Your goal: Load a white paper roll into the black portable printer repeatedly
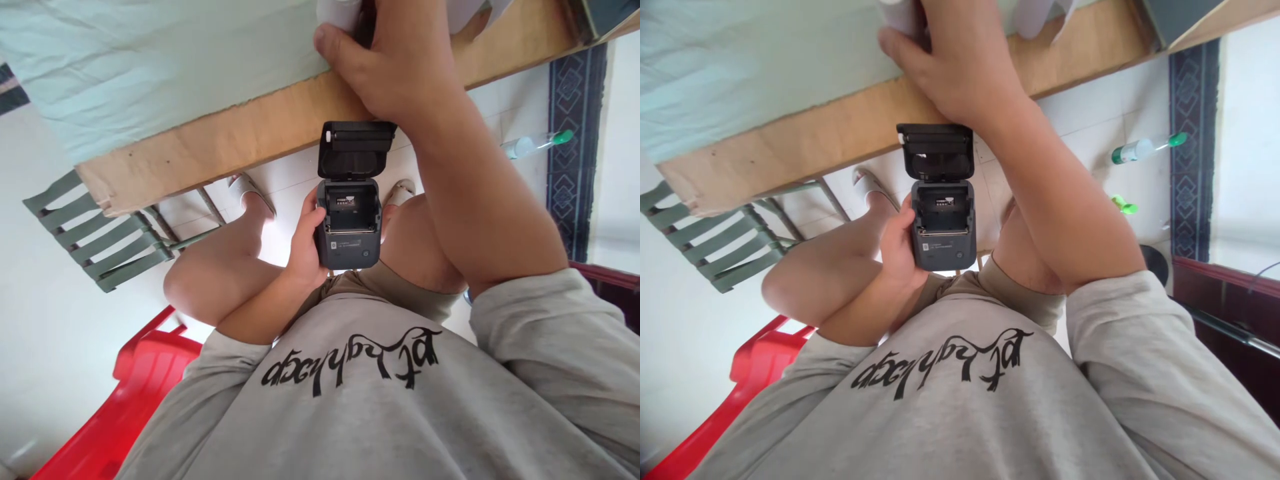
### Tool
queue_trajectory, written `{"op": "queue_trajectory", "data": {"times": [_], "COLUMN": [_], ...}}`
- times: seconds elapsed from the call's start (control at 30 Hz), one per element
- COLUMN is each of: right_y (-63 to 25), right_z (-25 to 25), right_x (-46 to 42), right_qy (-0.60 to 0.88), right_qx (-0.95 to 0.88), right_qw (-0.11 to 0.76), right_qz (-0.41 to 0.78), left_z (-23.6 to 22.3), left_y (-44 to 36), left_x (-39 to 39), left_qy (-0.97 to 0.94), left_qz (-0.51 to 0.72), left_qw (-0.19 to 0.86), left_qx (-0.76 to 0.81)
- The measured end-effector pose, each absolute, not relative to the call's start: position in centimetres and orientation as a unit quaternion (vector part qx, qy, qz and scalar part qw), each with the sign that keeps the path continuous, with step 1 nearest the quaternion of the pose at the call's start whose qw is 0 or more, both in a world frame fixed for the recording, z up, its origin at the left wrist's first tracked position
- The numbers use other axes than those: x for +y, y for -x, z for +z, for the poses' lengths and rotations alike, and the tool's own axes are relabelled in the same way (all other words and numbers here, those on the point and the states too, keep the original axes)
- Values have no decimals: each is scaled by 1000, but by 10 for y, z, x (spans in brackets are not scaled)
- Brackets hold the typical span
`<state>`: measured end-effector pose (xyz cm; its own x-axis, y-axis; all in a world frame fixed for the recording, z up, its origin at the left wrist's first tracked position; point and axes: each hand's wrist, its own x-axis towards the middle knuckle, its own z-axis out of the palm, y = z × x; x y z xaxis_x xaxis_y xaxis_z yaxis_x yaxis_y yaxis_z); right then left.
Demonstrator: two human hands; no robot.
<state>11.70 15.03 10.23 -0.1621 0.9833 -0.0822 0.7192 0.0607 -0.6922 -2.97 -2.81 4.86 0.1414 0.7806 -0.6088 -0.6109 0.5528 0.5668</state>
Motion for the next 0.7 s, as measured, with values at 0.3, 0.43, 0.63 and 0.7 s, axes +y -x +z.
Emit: {"op": "queue_trajectory", "data": {"times": [0.3, 0.43, 0.63, 0.7], "right_y": [-165, -191, -202, -202], "right_z": [120, 108, 99, 97], "right_x": [75, 40, 18, 16], "right_qy": [380, 341, 341, 363], "right_qx": [-518, -667, -843, -854], "right_qw": [534, 447, 314, 313], "right_qz": [549, 488, 273, 203], "left_z": [58, 51, 31, 27], "left_y": [19, 12, 1, -1], "left_x": [-27, -24, -22, -20], "left_qy": [-95, -101, -144, -158], "left_qz": [433, 441, 474, 469], "left_qw": [789, 783, 761, 766], "left_qx": [425, 426, 419, 409]}}
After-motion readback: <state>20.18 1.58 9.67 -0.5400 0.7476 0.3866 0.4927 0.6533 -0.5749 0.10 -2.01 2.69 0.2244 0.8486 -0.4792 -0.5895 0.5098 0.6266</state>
